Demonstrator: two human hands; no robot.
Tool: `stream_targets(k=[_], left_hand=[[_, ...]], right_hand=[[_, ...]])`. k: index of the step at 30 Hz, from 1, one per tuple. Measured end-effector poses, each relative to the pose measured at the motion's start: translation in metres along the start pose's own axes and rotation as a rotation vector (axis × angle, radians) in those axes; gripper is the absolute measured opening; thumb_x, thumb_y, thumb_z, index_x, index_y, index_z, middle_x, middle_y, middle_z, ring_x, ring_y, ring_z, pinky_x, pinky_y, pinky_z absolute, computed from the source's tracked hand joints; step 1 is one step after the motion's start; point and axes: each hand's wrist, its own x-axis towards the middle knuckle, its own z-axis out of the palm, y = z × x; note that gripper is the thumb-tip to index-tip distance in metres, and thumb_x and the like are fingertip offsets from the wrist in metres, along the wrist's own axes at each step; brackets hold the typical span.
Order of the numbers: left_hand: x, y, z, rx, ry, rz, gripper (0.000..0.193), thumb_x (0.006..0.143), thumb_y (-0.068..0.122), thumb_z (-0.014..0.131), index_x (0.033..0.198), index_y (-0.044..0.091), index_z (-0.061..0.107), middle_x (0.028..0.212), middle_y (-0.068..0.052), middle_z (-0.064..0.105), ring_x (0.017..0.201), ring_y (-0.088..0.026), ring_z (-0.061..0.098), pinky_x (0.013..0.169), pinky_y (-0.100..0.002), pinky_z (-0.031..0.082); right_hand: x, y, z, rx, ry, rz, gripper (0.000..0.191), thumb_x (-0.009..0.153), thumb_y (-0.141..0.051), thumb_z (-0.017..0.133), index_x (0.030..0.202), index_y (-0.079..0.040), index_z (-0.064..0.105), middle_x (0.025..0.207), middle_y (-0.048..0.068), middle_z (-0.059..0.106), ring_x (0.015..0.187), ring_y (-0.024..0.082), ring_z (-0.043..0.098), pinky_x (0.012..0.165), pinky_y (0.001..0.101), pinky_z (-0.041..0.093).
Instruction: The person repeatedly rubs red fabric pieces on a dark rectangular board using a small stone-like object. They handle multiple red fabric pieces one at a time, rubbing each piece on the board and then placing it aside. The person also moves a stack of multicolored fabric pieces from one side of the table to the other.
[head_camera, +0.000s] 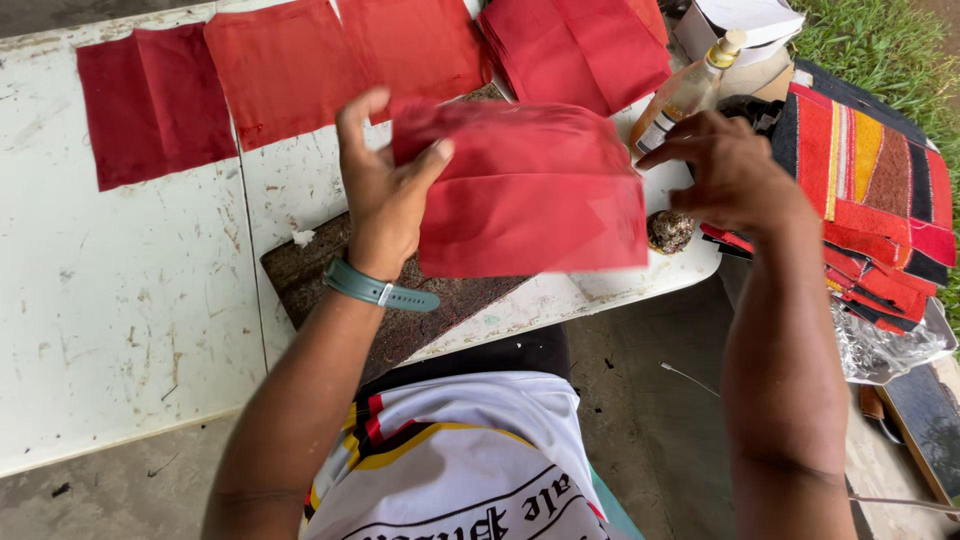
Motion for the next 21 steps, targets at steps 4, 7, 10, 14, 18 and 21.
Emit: stream_targets(k=[4, 7, 10, 14, 18, 21], left_hand=[[-0.032, -0.049, -0.041, 0.199, 0.255, -0.037, 0.066, 0.091, -0.006, 0.078, 0.141, 0.004, 0.036, 0.127, -0.012, 0.050, 0.102, -0.013, 0.063, 0.086, -0.026, 0.060], [-0.053, -0.062, -0.064, 0.239, 0.290, -0.205, 0.072, 0.092, 0.004, 0.080, 0.147, 0.004, 0.033, 0.119, -0.013, 0.055, 0.099, -0.011, 0.062, 0.084, -0.023, 0.057], [-0.067, -0.057, -0.073, 0.275, 0.254, -0.311, 0.086, 0.097, 0.010, 0.081, 0.163, 0.007, 0.026, 0.112, -0.017, 0.048, 0.096, -0.019, 0.049, 0.081, -0.030, 0.048], [-0.079, -0.040, -0.058, 0.425, 0.009, -0.103, 0.104, 0.084, 0.000, 0.085, 0.163, 0.006, 0.018, 0.128, -0.028, 0.038, 0.114, -0.032, 0.045, 0.093, -0.044, 0.046], [-0.074, -0.030, -0.027, 0.013, 0.044, -0.185, 0.094, 0.076, -0.008, 0.080, 0.155, 0.001, 0.030, 0.140, -0.009, 0.050, 0.119, -0.017, 0.062, 0.099, -0.036, 0.059], [-0.061, -0.018, -0.024, -0.361, 0.044, -0.367, 0.093, 0.079, -0.013, 0.074, 0.156, 0.009, 0.027, 0.117, -0.017, 0.065, 0.097, -0.022, 0.071, 0.092, -0.038, 0.062]], right_hand=[[-0.042, -0.018, -0.018, 0.259, 0.317, 0.062, 0.063, 0.081, -0.004, 0.079, 0.142, -0.014, 0.065, 0.118, 0.010, 0.070, 0.106, 0.024, 0.068, 0.098, 0.0384, 0.056], [-0.064, -0.043, 0.024, 0.541, 0.377, 0.064, 0.066, 0.088, 0.002, 0.077, 0.149, -0.006, 0.055, 0.109, 0.006, 0.072, 0.093, 0.016, 0.071, 0.079, 0.0312, 0.055], [-0.062, -0.070, 0.081, 0.634, 0.290, 0.093, 0.081, 0.080, 0.002, 0.080, 0.153, -0.004, 0.046, 0.105, 0.008, 0.074, 0.087, 0.016, 0.066, 0.078, 0.0300, 0.055], [-0.046, -0.119, 0.118, 0.594, 0.370, -0.055, 0.107, 0.070, -0.009, 0.090, 0.159, -0.003, 0.031, 0.116, 0.016, 0.066, 0.105, 0.027, 0.063, 0.097, 0.0391, 0.051], [-0.025, -0.153, 0.126, 0.394, 0.483, -0.150, 0.122, 0.058, -0.016, 0.097, 0.156, -0.001, 0.026, 0.131, 0.025, 0.056, 0.113, 0.041, 0.054, 0.098, 0.0487, 0.042], [-0.001, -0.142, 0.132, 0.259, 0.621, -0.125, 0.117, 0.060, -0.009, 0.092, 0.156, -0.002, 0.026, 0.128, 0.027, 0.058, 0.111, 0.041, 0.055, 0.096, 0.0488, 0.044]])
